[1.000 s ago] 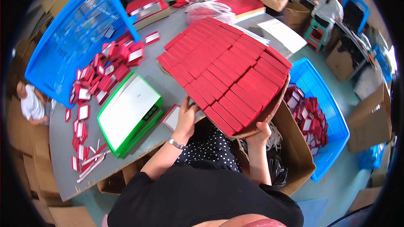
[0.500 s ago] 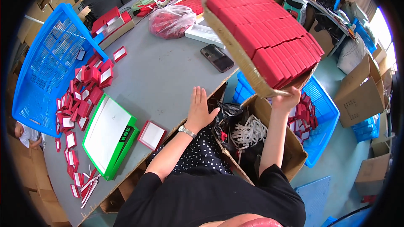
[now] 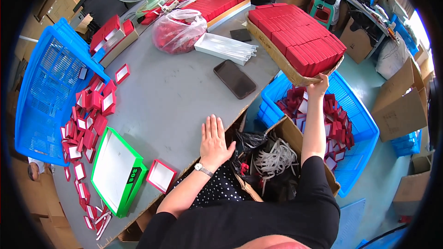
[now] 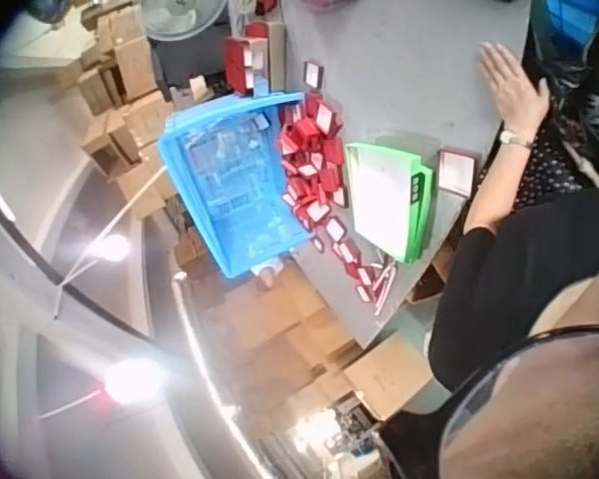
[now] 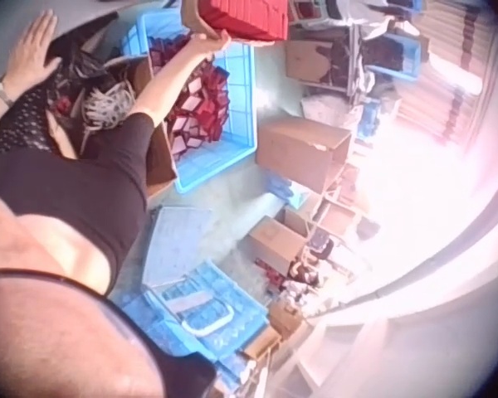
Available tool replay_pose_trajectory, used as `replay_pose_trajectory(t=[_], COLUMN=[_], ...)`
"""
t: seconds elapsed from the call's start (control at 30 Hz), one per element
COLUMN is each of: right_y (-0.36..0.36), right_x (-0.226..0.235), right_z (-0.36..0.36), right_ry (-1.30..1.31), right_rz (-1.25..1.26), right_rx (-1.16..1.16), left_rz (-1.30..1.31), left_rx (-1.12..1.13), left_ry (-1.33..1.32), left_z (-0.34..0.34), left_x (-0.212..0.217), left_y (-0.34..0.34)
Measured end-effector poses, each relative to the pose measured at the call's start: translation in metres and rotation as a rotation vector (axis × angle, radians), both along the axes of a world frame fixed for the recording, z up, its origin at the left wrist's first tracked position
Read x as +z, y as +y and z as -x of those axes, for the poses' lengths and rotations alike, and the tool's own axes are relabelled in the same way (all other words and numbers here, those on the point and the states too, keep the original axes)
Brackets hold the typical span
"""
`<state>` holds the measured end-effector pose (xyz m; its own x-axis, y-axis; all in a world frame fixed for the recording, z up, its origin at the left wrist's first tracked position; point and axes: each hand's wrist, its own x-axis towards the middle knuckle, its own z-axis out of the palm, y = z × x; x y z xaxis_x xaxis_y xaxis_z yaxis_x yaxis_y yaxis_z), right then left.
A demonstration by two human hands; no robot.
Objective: Packing small red jewelry boxes with pink ribbons.
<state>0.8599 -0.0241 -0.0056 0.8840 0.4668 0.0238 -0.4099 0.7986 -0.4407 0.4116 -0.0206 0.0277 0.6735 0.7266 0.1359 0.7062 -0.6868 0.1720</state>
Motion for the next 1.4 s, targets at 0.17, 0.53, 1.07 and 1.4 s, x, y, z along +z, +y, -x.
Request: replay_pose_trajectory(t=[0.17, 0.53, 1.07, 1.4], right_y=[0.038, 0.115, 0.048, 0.126], right_x=[-0.013, 0.002, 0.045, 0.225], right_z=[-0.020, -0.007, 0.007, 0.315], right_ry=[0.014, -0.161, -1.447, -1.501], right_rz=[0.057, 0.714, 1.378, 0.312], right_rx=[0.150, 0.277, -0.814, 0.474], left_rz=[-0.004, -0.081, -0.042, 0.183], left_rx=[0.016, 0.045, -0.059, -0.208], left_ry=[0.024, -0.002, -0.278, -0.482], left_z=[-0.003, 0.005, 0.017, 0.037], left_x=[0.000, -0.001, -0.001, -0.006], left_y=[-0.001, -0.006, -0.005, -0.056])
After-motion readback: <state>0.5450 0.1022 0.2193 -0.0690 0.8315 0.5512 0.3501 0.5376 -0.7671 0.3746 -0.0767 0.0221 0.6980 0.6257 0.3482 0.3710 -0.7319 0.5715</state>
